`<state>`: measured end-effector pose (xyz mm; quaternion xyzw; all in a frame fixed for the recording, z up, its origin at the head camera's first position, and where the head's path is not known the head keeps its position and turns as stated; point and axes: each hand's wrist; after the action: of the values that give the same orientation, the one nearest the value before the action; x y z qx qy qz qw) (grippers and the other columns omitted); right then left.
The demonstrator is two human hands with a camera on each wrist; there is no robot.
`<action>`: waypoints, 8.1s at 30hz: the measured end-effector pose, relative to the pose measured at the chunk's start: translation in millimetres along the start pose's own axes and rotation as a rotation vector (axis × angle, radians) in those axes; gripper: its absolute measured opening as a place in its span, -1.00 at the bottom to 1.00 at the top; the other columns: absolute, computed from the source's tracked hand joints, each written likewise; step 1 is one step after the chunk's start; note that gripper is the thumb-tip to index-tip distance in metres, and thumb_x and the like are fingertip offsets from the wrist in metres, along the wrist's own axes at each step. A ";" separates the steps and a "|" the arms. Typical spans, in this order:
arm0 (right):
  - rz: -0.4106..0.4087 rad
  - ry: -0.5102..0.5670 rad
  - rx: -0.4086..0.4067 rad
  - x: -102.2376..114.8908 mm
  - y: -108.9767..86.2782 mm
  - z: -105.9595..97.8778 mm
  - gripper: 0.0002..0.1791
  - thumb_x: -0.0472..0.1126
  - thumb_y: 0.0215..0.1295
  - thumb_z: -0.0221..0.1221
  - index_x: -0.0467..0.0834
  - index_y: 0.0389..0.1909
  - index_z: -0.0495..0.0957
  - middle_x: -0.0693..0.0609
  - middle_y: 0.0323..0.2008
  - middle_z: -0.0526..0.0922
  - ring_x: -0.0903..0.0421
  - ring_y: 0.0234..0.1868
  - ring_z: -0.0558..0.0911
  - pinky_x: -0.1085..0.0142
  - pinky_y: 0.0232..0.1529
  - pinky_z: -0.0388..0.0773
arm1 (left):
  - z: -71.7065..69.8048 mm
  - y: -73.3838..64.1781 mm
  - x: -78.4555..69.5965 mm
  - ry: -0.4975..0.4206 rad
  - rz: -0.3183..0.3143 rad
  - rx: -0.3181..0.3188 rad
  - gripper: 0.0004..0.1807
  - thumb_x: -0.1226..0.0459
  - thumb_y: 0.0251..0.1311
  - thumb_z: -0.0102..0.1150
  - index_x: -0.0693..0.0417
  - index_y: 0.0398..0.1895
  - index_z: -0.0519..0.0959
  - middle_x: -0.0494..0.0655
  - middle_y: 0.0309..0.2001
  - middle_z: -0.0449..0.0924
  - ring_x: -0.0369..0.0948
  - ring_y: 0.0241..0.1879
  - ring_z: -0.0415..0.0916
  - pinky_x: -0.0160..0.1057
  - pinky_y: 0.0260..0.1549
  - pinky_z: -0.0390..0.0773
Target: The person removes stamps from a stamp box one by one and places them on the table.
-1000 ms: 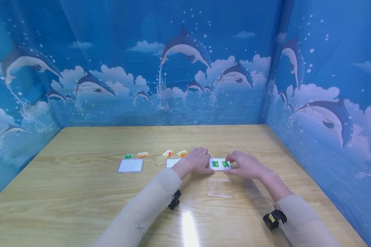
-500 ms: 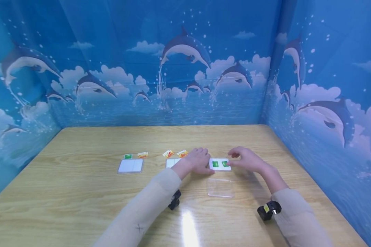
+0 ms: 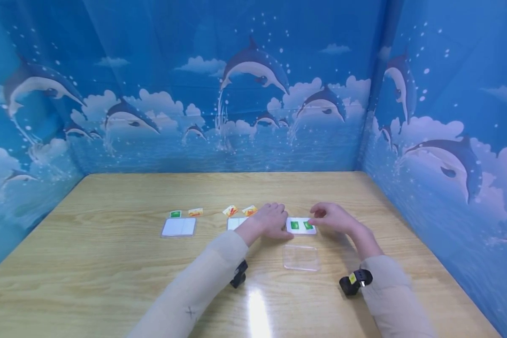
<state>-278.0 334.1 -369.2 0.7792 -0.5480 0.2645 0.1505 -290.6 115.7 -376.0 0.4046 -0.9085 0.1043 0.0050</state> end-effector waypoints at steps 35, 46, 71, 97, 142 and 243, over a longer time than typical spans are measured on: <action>0.078 -0.053 0.055 0.2 10.0 8.4 -0.51 -0.05 0.04 0.32 -0.34 -0.14 0.49 -0.06 -0.28 0.52 0.04 -0.25 0.46 0.13 -0.14 0.40 | 0.8 0.6 0.4 -0.008 0.000 -0.021 -0.22 -0.32 0.13 -0.12 0.01 0.24 0.35 -0.08 0.22 0.30 -0.17 0.18 0.23 -0.21 0.22 0.15; 0.128 -0.029 0.048 0.3 9.4 10.1 -0.58 -0.08 0.07 0.31 -0.30 -0.17 0.51 -0.05 -0.29 0.54 0.05 -0.26 0.47 0.15 -0.18 0.41 | 0.0 -2.2 -1.1 -0.020 0.000 -0.016 -0.23 -0.31 0.13 -0.10 0.01 0.23 0.36 -0.08 0.23 0.29 -0.17 0.19 0.22 -0.20 0.23 0.14; 0.103 -0.088 0.005 -0.8 7.1 7.6 -0.90 -0.28 0.19 0.17 -0.24 -0.33 0.53 -0.01 -0.38 0.53 0.09 -0.33 0.45 0.23 -0.27 0.38 | 0.1 -1.5 -1.1 -0.015 -0.001 -0.004 -0.23 -0.31 0.14 -0.13 -0.01 0.24 0.35 -0.09 0.23 0.28 -0.18 0.21 0.20 -0.21 0.24 0.12; 0.102 0.009 -0.006 0.2 9.4 -8.3 -0.85 -0.24 0.31 0.04 -0.25 -0.28 0.51 -0.06 -0.40 0.50 0.05 -0.39 0.42 0.26 -0.39 0.36 | 0.2 -2.7 -1.4 0.009 0.000 -0.001 -0.24 -0.32 0.14 -0.14 0.00 0.23 0.36 -0.08 0.23 0.28 -0.17 0.19 0.22 -0.20 0.22 0.15; 0.127 -0.035 0.024 22.7 63.5 14.3 -0.83 -0.26 0.29 0.05 -0.27 -0.29 0.56 -0.08 -0.34 0.58 0.06 -0.32 0.49 0.25 -0.27 0.42 | 1.1 -1.4 0.8 -0.009 0.009 -0.010 -0.21 -0.31 0.14 -0.12 0.03 0.27 0.33 -0.06 0.25 0.27 -0.17 0.19 0.21 -0.19 0.21 0.17; 0.133 0.078 -0.022 21.6 15.6 34.8 -0.71 -0.23 0.03 0.31 -0.23 -0.21 0.55 -0.12 -0.16 0.53 -0.08 -0.08 0.45 -0.05 0.03 0.30 | 1.6 -2.2 0.6 -0.023 0.016 -0.024 -0.25 -0.29 0.14 -0.09 0.03 0.21 0.38 -0.05 0.24 0.29 -0.15 0.20 0.23 -0.16 0.22 0.18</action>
<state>-278.3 293.6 -386.0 0.7285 -0.5950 0.2980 0.1626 -289.3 113.5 -377.1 0.3986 -0.9128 0.0887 -0.0012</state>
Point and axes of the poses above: each hand's wrist, its own y-axis towards the middle knuckle, its own z-axis out of the palm, x = y × z
